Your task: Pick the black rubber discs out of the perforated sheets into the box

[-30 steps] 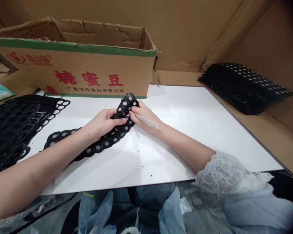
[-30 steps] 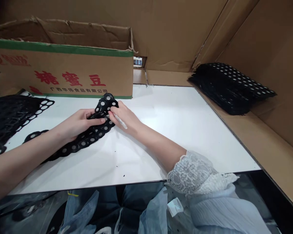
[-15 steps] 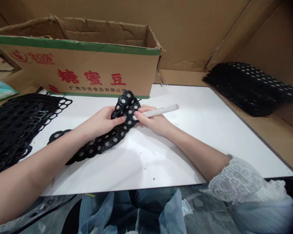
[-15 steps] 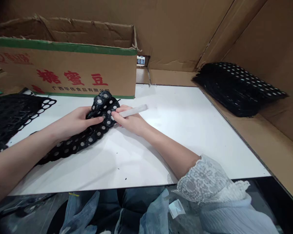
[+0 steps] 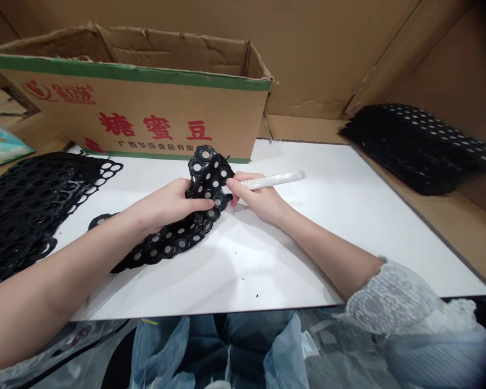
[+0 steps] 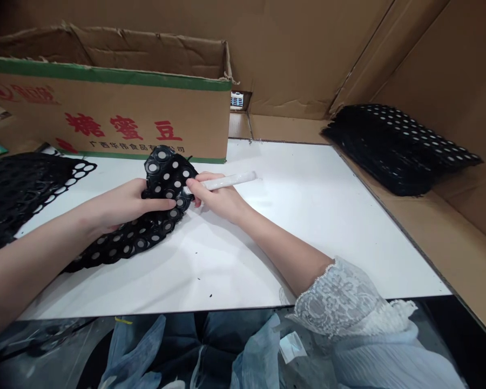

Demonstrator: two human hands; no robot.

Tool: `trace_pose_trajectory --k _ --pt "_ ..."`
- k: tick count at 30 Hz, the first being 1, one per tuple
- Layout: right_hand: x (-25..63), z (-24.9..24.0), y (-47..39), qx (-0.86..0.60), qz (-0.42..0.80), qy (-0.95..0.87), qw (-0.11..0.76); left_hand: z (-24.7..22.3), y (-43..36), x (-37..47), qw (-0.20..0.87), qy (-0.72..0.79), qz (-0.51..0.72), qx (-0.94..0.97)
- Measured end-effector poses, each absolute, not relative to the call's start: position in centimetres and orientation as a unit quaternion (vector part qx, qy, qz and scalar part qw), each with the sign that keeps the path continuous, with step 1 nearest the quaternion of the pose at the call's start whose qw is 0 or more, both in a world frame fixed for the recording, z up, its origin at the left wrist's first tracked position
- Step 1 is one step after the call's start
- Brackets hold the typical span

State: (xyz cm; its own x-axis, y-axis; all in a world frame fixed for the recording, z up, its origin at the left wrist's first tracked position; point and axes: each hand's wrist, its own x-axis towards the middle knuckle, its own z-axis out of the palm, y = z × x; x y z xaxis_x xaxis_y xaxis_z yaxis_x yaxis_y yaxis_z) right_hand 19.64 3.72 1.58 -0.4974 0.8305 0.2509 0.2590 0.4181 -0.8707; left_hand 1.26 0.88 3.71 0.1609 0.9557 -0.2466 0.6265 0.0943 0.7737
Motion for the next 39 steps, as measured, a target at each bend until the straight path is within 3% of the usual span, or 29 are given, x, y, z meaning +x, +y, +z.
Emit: trace_pose_trajectory --k 10,28,34,39 --pt "20.0 1.4 3.8 -0.333 0.447 -0.776 0.295 3.9 0.9 1.1 0.394 0.627 0.19 0.645" --pt "18.1 -0.4 3.9 -0.328 0.194 -0.861 0.336 1.8 0.3 1.8 0.386 0.649 0.27 0.597" --pt "18.2 -0.2 4.6 -0.357 0.166 -0.856 0.336 2.5 0.8 1.6 0.406 0.631 0.247 0.614" --pt "18.7 0.6 3.9 -0.39 0.21 -0.828 0.344 3.5 1.4 1.4 0.422 0.592 0.193 0.659"
